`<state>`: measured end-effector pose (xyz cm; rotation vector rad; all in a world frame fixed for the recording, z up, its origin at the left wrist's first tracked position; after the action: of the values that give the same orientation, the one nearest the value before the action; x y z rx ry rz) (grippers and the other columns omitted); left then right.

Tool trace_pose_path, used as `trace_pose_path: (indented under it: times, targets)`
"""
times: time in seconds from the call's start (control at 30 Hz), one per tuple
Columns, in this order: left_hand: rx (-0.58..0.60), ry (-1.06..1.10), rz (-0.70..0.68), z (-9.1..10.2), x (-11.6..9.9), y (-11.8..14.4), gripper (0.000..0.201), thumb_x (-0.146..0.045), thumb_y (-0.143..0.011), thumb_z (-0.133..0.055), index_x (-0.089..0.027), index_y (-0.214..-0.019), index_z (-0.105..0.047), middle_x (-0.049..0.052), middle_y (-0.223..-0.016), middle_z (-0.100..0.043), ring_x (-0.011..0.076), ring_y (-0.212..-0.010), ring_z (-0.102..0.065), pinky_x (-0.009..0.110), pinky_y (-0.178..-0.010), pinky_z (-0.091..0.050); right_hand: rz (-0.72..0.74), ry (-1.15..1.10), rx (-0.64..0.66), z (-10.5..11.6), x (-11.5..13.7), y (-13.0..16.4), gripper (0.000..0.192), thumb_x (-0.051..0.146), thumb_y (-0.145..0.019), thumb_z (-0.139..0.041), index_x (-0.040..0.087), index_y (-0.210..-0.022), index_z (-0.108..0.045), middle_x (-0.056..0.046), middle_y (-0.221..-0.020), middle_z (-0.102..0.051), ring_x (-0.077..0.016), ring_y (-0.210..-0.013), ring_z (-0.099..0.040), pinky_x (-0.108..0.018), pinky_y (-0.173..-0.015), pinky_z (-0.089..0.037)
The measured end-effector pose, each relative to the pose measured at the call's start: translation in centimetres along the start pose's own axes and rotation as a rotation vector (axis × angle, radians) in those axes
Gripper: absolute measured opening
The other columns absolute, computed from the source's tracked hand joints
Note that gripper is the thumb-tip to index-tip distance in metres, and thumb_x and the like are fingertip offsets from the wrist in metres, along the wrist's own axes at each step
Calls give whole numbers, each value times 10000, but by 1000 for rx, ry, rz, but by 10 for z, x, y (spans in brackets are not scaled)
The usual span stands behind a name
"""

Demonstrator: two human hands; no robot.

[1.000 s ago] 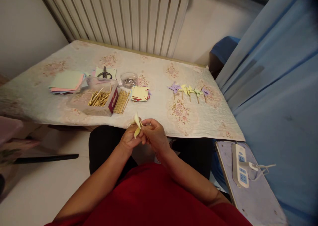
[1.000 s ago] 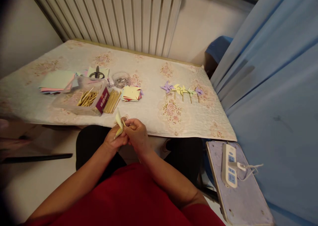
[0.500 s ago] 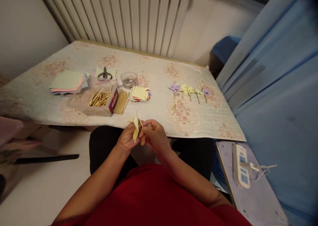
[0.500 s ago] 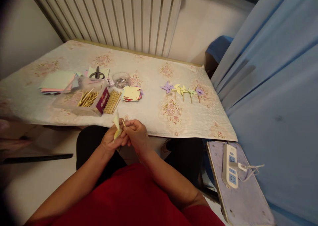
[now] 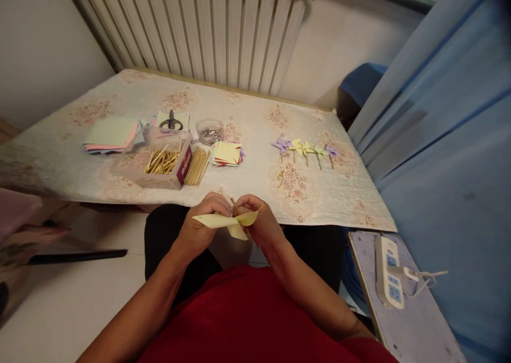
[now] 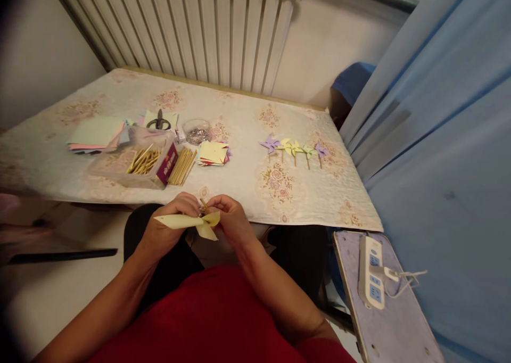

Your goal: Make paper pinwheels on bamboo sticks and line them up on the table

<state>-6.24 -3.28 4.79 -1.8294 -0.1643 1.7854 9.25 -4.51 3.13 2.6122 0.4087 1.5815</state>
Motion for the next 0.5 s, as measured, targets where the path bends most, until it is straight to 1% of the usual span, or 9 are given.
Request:
trace_pose_path:
  times: [0.2, 0.37, 0.5]
  targets:
    - [-58, -208, -106, -4, -8, -1, 122, -279, -829, -671, -215, -726, -658, 43, -706, -656, 188, -761, -589, 343, -746, -473, -48, 43, 27, 1, 0, 2, 251, 350, -645, -743, 197, -783, -599, 64, -563, -567, -47, -401, -420, -158, -376, -255]
    - [-57, -279, -200, -7, -11, -4, 123, -260, -833, -662, -213, -720, -669, 35, -684, -661, 177, -732, -589, 339, -732, -468, -51, 36, 24, -1, 0, 3, 267, 390, -652, -738, 195, -765, -594, 70, -528, -537, -49, -390, -406, -163, -377, -252]
    - [-90, -317, -190, -8, -11, -4, 131, -275, -831, -667, -215, -715, -674, 33, -685, -663, 178, -727, -587, 341, -725, -465, -18, 48, 41, -1, -1, 2, 246, 383, -675, -719, 192, -771, -599, 72, -499, -526, -52, -364, -381, -171, -363, -233]
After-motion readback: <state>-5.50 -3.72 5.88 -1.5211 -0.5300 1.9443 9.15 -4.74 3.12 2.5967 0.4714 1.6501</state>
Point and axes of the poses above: each hand's wrist, its own y-axis away from the middle knuckle, its own z-axis out of the back of the hand, x = y × z, the point moved 1 cm from there along -y, towards the middle knuckle
